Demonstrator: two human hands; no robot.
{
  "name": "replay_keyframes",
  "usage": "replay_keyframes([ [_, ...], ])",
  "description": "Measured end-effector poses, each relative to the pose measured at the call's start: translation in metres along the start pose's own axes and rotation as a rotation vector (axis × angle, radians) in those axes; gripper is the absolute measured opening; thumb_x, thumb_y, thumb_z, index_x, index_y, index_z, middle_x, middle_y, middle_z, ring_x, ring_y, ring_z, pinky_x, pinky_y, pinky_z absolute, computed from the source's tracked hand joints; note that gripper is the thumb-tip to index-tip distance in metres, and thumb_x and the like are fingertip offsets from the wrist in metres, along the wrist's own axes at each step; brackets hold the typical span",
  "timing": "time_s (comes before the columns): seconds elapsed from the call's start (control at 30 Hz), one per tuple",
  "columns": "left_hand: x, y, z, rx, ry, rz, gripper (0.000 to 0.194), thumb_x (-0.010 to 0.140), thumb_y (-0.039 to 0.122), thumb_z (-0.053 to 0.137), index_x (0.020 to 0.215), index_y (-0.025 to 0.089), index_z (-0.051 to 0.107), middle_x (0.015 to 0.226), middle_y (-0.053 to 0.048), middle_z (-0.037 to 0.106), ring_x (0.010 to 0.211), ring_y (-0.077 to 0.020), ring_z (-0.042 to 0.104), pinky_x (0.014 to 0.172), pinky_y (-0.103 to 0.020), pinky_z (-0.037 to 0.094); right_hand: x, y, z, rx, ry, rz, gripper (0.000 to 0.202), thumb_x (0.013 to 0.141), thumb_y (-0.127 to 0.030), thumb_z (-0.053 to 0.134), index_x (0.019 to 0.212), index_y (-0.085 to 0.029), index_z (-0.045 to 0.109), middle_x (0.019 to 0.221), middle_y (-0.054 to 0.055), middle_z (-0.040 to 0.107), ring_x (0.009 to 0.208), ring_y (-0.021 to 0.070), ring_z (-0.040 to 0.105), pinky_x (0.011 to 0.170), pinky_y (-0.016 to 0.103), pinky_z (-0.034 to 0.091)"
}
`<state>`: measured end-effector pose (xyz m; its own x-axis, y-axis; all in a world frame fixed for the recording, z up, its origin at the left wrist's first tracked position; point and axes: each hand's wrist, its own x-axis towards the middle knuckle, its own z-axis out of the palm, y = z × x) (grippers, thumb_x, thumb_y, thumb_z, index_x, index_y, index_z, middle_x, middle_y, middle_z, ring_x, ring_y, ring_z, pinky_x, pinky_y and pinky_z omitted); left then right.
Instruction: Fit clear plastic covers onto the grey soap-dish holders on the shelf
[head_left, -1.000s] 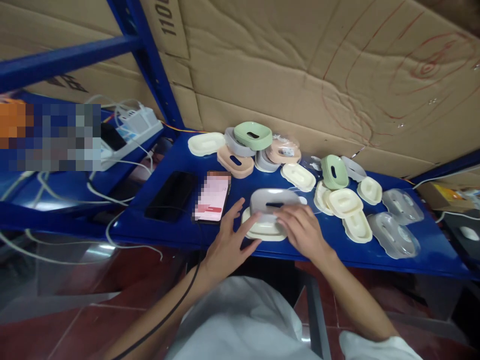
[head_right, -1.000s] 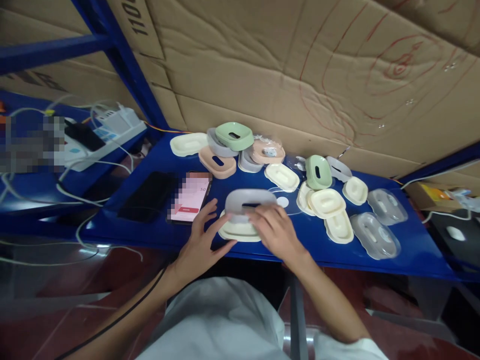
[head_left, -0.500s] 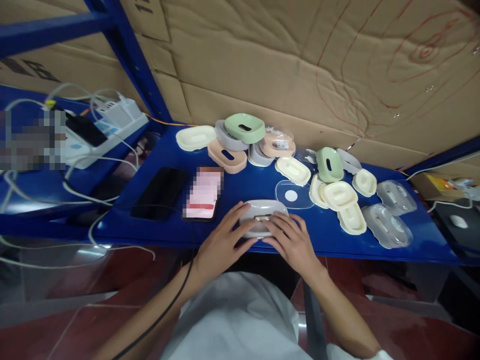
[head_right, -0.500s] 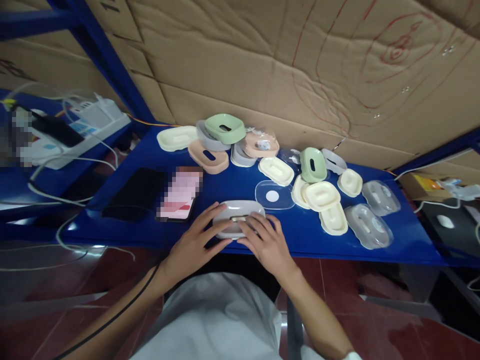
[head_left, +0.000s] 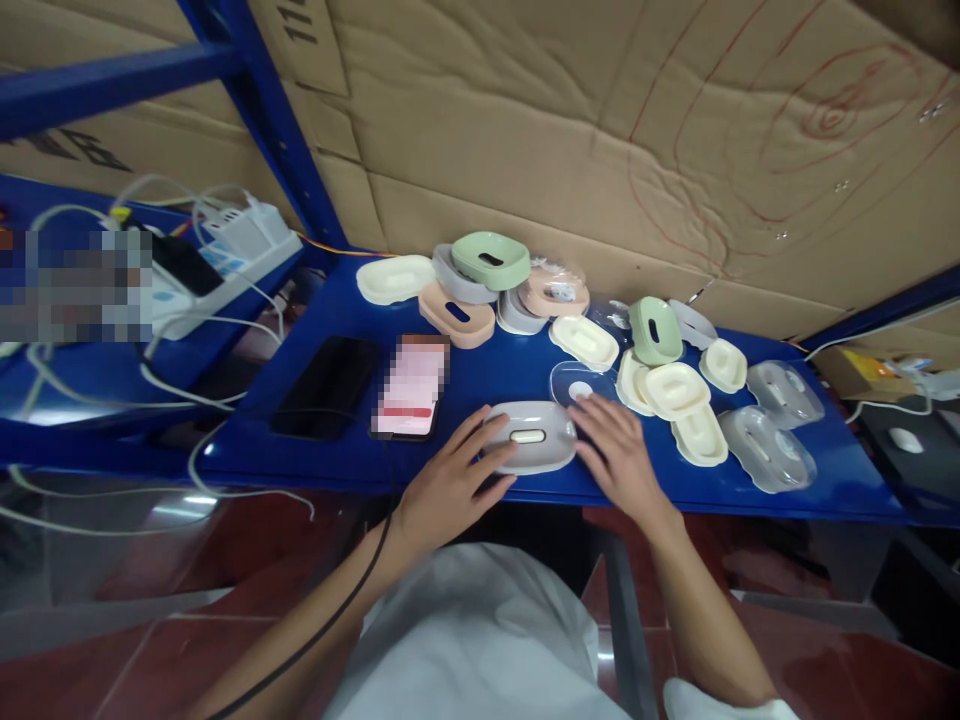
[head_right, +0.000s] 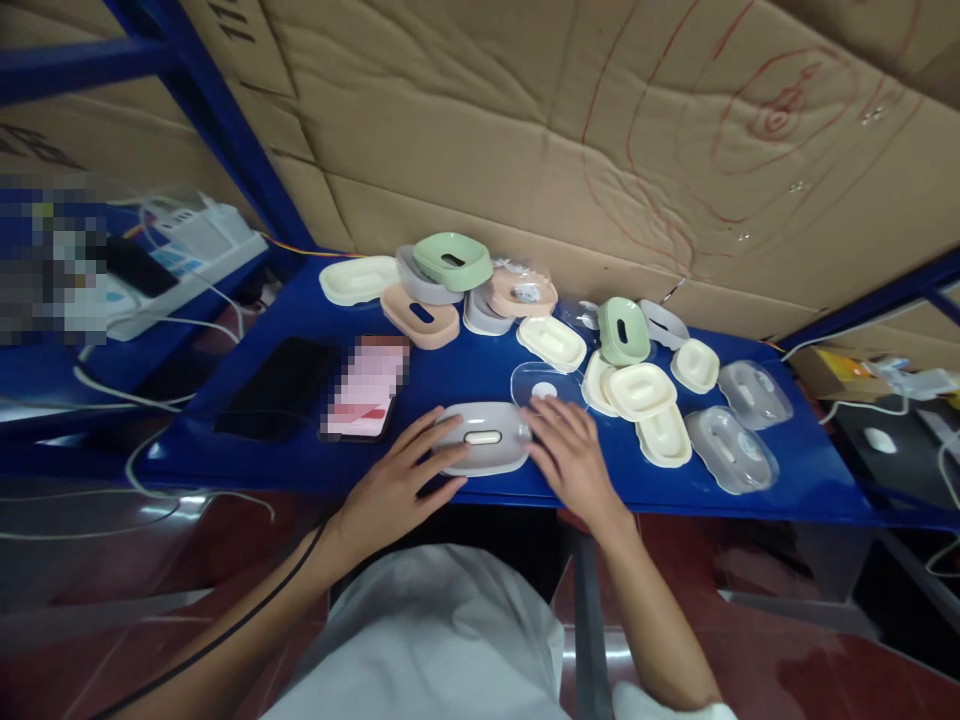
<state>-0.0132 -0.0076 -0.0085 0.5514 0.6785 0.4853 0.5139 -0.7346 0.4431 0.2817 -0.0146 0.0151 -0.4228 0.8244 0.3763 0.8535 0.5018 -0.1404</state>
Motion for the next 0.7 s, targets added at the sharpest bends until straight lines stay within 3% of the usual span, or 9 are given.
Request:
replay_keyframes([
  [0.1, 0.001, 0.002, 0.000, -0.051, 0.028, -0.048, 0.028, 0.100, 0.023, 0.069, 0.129, 0.023, 0.072, 0.155, -0.012, 0.060, 0.154, -0.0331, 0.047, 0.123, -0.052, 0.050, 0.008, 0.026, 0.000, -0.034, 0.062, 0.133, 0.034, 0.110, -0.038, 0.055, 0.137, -0.025, 0.070, 0.141, 0.010, 0.072, 0.139, 0.0316, 0.062, 0.120, 0.057, 0.039],
  [0.17, 0.000, 0.003, -0.001, -0.064, 0.037, -0.090, 0.033, 0.100, 0.024, 0.069, 0.133, 0.025, 0.069, 0.157, -0.012, 0.056, 0.152, -0.0332, 0.051, 0.123, -0.051, 0.051, 0.010, 0.029, -0.003, 0.048, 0.127, 0.189, 0.030, 0.109, -0.043, 0.056, 0.122, -0.024, 0.076, 0.122, 0.010, 0.079, 0.120, 0.0296, 0.072, 0.115, 0.054, 0.045],
  [0.27, -0.001, 0.003, -0.002, -0.103, 0.034, -0.154, 0.055, 0.099, 0.027, 0.072, 0.152, 0.029, 0.055, 0.166, -0.013, 0.045, 0.149, -0.0322, 0.055, 0.121, -0.048, 0.054, 0.011, 0.017, -0.017, 0.318, 0.346, 0.366, 0.038, 0.111, -0.048, 0.047, 0.125, -0.023, 0.073, 0.091, 0.006, 0.075, 0.084, 0.0224, 0.071, 0.083, 0.040, 0.057],
  [0.33, -0.001, 0.003, -0.003, -0.151, 0.029, -0.173, 0.071, 0.098, 0.029, 0.074, 0.161, 0.033, 0.042, 0.170, -0.012, 0.039, 0.149, -0.0313, 0.055, 0.121, -0.047, 0.053, 0.017, 0.007, -0.028, 0.522, 0.430, 0.489, 0.045, 0.112, -0.052, 0.041, 0.128, -0.023, 0.071, 0.072, 0.000, 0.062, 0.061, 0.0177, 0.058, 0.060, 0.032, 0.049],
  [0.37, -0.001, 0.003, -0.003, -0.171, 0.024, -0.176, 0.077, 0.098, 0.029, 0.075, 0.164, 0.035, 0.037, 0.171, -0.012, 0.037, 0.150, -0.0312, 0.054, 0.121, -0.047, 0.053, 0.022, 0.004, -0.032, 0.611, 0.390, 0.533, 0.047, 0.111, -0.055, 0.042, 0.126, -0.022, 0.073, 0.065, -0.002, 0.056, 0.055, 0.0158, 0.050, 0.054, 0.030, 0.043],
  [0.43, -0.001, 0.003, -0.004, -0.196, 0.007, -0.183, 0.085, 0.098, 0.030, 0.076, 0.167, 0.037, 0.029, 0.172, -0.012, 0.036, 0.152, -0.0314, 0.051, 0.122, -0.048, 0.052, 0.037, 0.000, -0.035, 0.736, 0.171, 0.580, 0.050, 0.107, -0.061, 0.049, 0.115, -0.020, 0.078, 0.058, -0.004, 0.049, 0.049, 0.0130, 0.042, 0.049, 0.028, 0.034],
  [0.53, -0.002, 0.002, -0.003, -0.210, -0.038, -0.195, 0.087, 0.099, 0.030, 0.075, 0.169, 0.039, 0.025, 0.175, -0.010, 0.032, 0.154, -0.0311, 0.049, 0.120, -0.047, 0.054, 0.058, -0.001, -0.026, 0.761, -0.118, 0.530, 0.053, 0.104, -0.064, 0.055, 0.101, -0.019, 0.083, 0.059, -0.002, 0.058, 0.054, 0.0139, 0.053, 0.055, 0.027, 0.039],
  [0.6, -0.003, 0.001, -0.003, -0.206, -0.071, -0.193, 0.084, 0.099, 0.030, 0.074, 0.168, 0.040, 0.028, 0.177, -0.009, 0.029, 0.155, -0.0307, 0.048, 0.118, -0.045, 0.055, 0.067, -0.003, -0.015, 0.703, -0.098, 0.454, 0.050, 0.106, -0.060, 0.053, 0.099, -0.021, 0.083, 0.076, 0.002, 0.074, 0.071, 0.0180, 0.068, 0.069, 0.030, 0.049],
  [0.7, -0.004, 0.000, -0.002, -0.196, -0.097, -0.194, 0.076, 0.100, 0.031, 0.073, 0.165, 0.039, 0.035, 0.177, -0.008, 0.032, 0.156, -0.0302, 0.046, 0.118, -0.045, 0.056, 0.072, -0.009, -0.003, 0.563, -0.028, 0.302, 0.040, 0.108, -0.051, 0.056, 0.100, -0.023, 0.083, 0.101, 0.005, 0.082, 0.094, 0.0217, 0.075, 0.088, 0.035, 0.052],
])
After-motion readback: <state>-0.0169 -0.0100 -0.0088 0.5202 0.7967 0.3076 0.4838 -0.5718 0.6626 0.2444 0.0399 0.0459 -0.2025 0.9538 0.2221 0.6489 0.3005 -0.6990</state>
